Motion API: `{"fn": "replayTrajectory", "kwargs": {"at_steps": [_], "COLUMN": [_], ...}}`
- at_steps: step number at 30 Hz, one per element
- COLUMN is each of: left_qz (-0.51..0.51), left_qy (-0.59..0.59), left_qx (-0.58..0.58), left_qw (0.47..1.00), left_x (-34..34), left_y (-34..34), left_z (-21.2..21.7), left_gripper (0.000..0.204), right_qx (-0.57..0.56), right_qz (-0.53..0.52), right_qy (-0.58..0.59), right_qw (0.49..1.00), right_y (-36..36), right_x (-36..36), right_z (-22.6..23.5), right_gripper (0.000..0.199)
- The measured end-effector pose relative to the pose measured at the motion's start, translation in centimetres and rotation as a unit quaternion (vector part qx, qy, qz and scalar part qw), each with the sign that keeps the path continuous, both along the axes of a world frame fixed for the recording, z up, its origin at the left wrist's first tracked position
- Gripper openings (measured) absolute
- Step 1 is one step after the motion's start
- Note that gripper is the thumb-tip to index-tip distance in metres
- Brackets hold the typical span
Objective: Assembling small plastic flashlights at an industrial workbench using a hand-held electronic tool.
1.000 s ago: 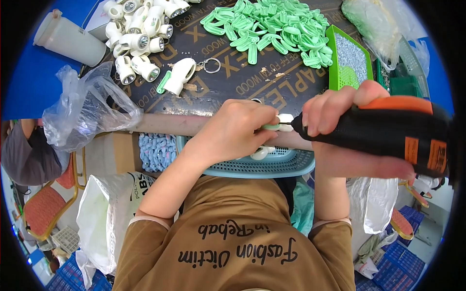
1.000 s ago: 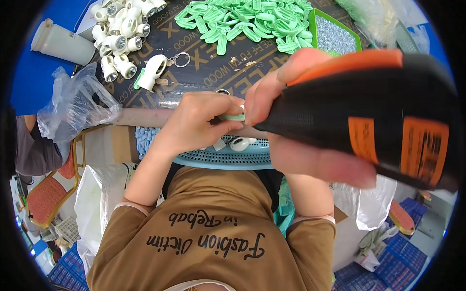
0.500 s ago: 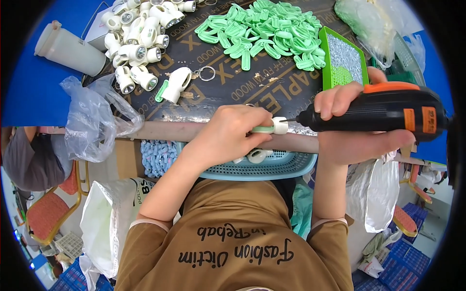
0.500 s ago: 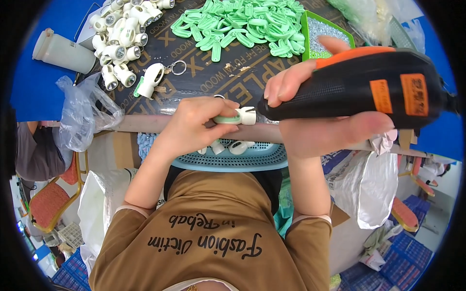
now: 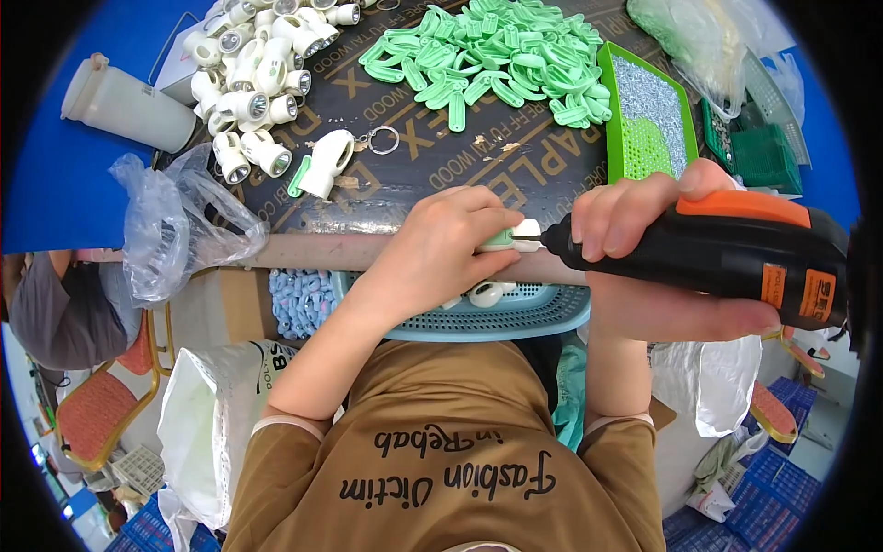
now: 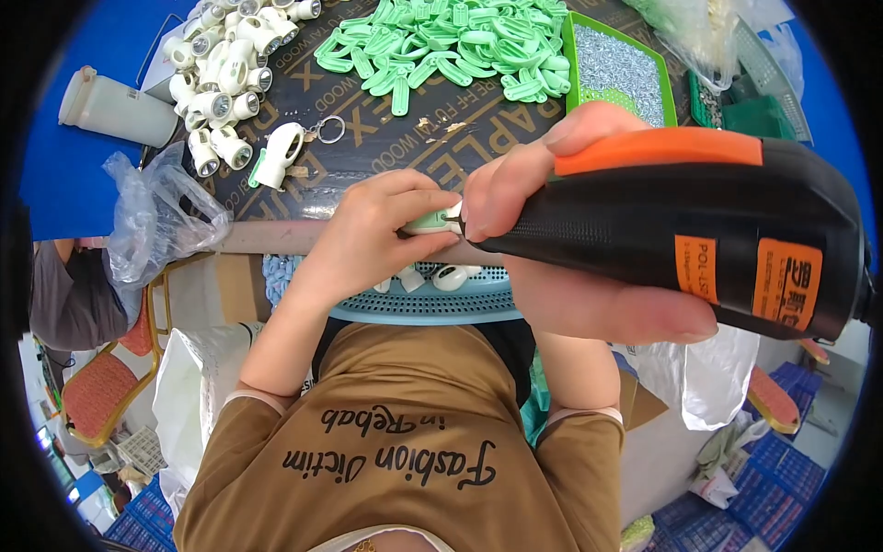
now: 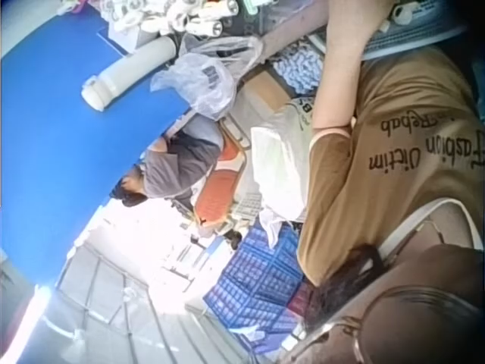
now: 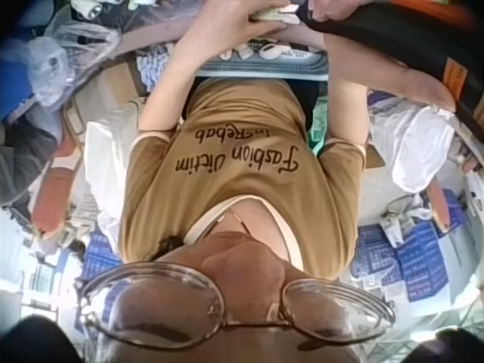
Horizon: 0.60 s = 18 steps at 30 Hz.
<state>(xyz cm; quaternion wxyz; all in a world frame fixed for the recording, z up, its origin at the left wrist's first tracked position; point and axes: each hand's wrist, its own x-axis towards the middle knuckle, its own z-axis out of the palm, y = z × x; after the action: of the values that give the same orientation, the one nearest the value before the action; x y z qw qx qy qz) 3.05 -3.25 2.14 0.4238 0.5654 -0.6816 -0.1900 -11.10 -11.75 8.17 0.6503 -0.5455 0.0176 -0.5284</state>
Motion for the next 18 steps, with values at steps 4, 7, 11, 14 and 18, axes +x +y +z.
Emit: {"fn": "replayTrajectory", "kwargs": {"at_steps": [4,7,11,14,18], "left_qz": [0.005,0.003,0.003,0.006,-0.007], "left_qy": [-0.002,0.001,-0.002,0.000,-0.028], "left_qx": [-0.003,0.002,-0.001,-0.010,-0.017], "left_qw": [1.000,1.000,1.000,1.000,0.999], "left_x": [0.11,0.06,0.09,0.05,0.01], "left_y": [0.07,0.02,0.01,0.04,-0.07], "left_z": [-0.03,-0.07,-0.28,-0.35,-0.34], "left_gripper": [0.029,0.029,0.028,0.028,0.024], "right_qx": [0.003,-0.006,-0.013,-0.001,0.008], "right_qz": [0.014,0.011,0.017,-0.002,0.010], "right_qy": [0.003,0.002,0.000,-0.009,-0.022], "right_qw": [1.000,1.000,1.000,1.000,1.000], "right_y": [0.14,0.00,-0.10,0.13,0.27], "right_x": [0.28,0.26,0.42,0.51,0.66], "right_z": [-0.20,-0.33,-0.39,-0.56,-0.59], "right_gripper": [0.091,0.092,0.091,0.090,0.086]}}
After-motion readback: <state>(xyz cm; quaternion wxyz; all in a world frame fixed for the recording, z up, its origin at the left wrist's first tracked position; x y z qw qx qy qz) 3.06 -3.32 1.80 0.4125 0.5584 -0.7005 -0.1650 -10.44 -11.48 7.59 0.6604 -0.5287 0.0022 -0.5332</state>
